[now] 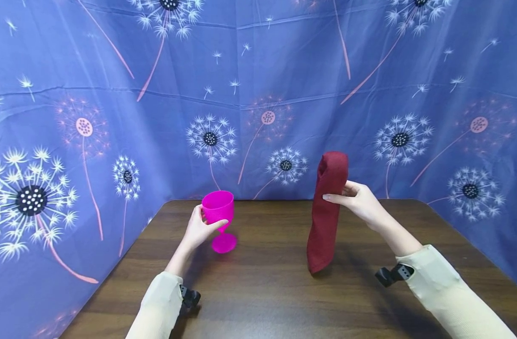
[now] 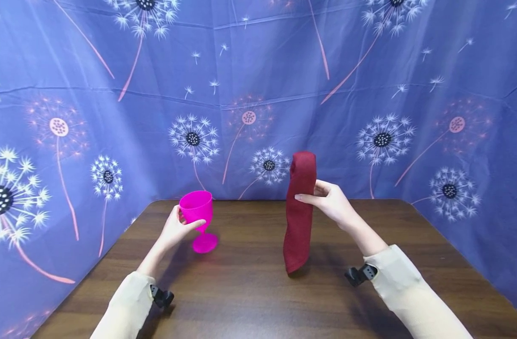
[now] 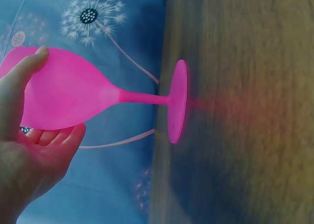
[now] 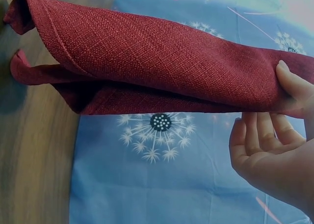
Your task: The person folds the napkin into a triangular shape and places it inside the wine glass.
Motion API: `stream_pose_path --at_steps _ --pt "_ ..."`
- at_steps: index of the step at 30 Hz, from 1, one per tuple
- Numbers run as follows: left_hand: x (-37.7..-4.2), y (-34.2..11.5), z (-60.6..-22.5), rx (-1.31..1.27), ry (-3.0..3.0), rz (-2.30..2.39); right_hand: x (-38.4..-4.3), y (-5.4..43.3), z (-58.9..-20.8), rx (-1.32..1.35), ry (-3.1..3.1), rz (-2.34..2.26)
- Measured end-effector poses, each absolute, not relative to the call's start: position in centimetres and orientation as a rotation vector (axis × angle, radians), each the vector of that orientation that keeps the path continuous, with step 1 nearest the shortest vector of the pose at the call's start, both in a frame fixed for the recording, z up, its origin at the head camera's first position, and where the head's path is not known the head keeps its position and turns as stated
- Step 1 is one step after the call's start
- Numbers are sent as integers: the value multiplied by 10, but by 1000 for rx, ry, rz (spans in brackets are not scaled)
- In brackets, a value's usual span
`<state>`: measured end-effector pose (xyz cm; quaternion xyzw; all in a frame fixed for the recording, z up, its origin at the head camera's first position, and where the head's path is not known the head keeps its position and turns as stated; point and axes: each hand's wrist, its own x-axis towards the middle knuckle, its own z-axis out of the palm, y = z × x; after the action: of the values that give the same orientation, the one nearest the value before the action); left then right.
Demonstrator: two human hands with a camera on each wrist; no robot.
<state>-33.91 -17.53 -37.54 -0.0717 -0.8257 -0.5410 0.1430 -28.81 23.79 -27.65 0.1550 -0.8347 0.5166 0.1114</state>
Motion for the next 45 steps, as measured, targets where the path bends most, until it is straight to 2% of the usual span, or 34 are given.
stream_pose_path --at_steps 45 --pt "-333 -98 -380 -498 -2321 -1750 -280 243 -269 405 -2485 1389"
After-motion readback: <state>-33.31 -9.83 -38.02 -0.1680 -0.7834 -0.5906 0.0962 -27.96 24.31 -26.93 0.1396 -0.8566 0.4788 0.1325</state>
